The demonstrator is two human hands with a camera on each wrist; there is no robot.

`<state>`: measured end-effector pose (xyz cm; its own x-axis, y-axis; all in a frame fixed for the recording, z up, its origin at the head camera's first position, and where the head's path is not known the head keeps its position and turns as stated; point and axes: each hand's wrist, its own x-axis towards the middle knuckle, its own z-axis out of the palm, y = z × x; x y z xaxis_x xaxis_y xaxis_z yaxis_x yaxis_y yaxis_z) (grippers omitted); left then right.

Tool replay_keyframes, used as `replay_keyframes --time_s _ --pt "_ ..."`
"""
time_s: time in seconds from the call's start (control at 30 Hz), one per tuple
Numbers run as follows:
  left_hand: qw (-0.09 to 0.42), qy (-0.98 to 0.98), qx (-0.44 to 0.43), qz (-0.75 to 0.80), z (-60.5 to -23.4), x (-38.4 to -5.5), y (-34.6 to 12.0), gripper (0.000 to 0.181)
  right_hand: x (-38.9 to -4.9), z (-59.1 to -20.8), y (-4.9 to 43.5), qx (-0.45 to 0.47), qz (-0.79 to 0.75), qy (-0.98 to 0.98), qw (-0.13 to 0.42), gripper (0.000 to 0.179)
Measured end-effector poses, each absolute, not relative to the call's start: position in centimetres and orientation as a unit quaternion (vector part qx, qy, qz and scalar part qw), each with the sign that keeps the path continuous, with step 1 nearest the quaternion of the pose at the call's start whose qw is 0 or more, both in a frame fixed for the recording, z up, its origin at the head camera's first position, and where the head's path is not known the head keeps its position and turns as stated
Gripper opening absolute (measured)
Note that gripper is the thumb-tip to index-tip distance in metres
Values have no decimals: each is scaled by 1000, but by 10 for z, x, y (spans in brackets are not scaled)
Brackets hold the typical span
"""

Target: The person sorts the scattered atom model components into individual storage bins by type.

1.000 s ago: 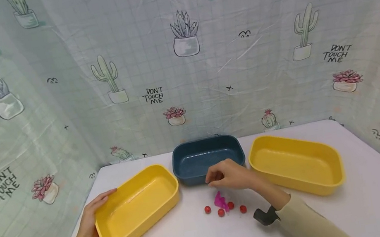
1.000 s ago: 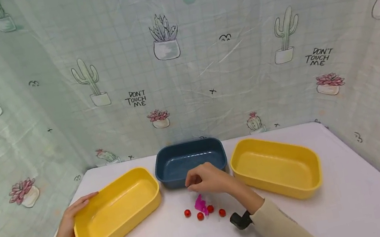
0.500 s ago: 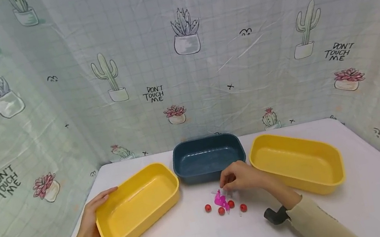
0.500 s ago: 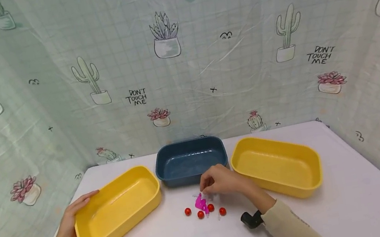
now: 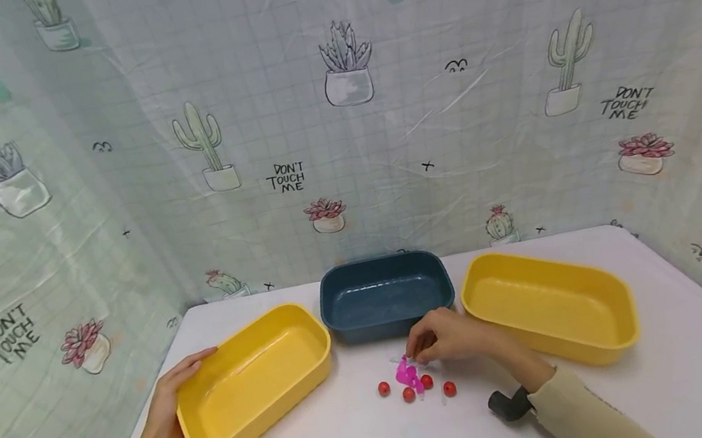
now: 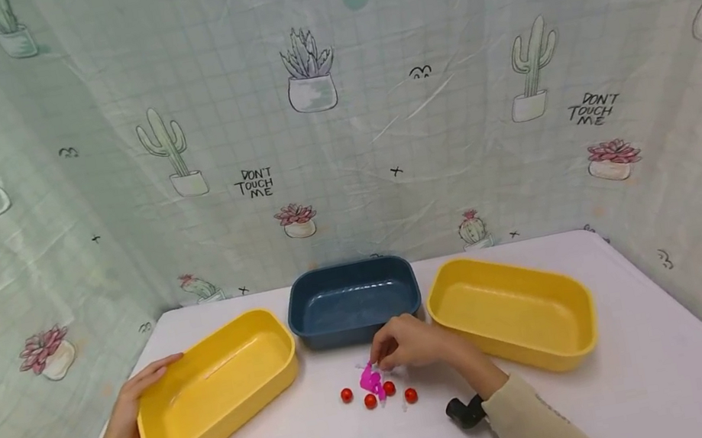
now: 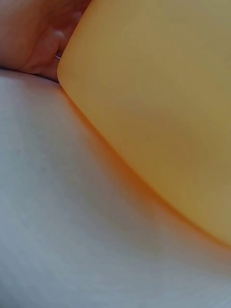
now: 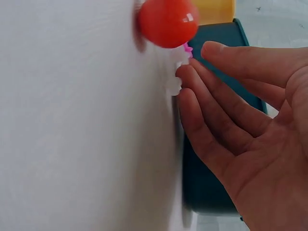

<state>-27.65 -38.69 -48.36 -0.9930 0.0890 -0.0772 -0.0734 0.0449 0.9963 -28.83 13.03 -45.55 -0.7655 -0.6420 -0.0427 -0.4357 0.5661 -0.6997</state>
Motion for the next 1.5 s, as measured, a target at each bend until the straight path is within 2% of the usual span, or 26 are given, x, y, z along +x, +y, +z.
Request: replay_keyframes --time_s 0.5,0.87,1.5 --pt "62 731 3 680 -481 -275 -388 49 -287 -462 130 -308 -358 869 150 11" --pt "59 726 14 685 -484 -277 -388 49 -290 -466 136 -291 -369 864 180 12" --pt "60 727 12 684 -484 -277 -388 49 -291 -466 138 -299 -371 861 177 16"
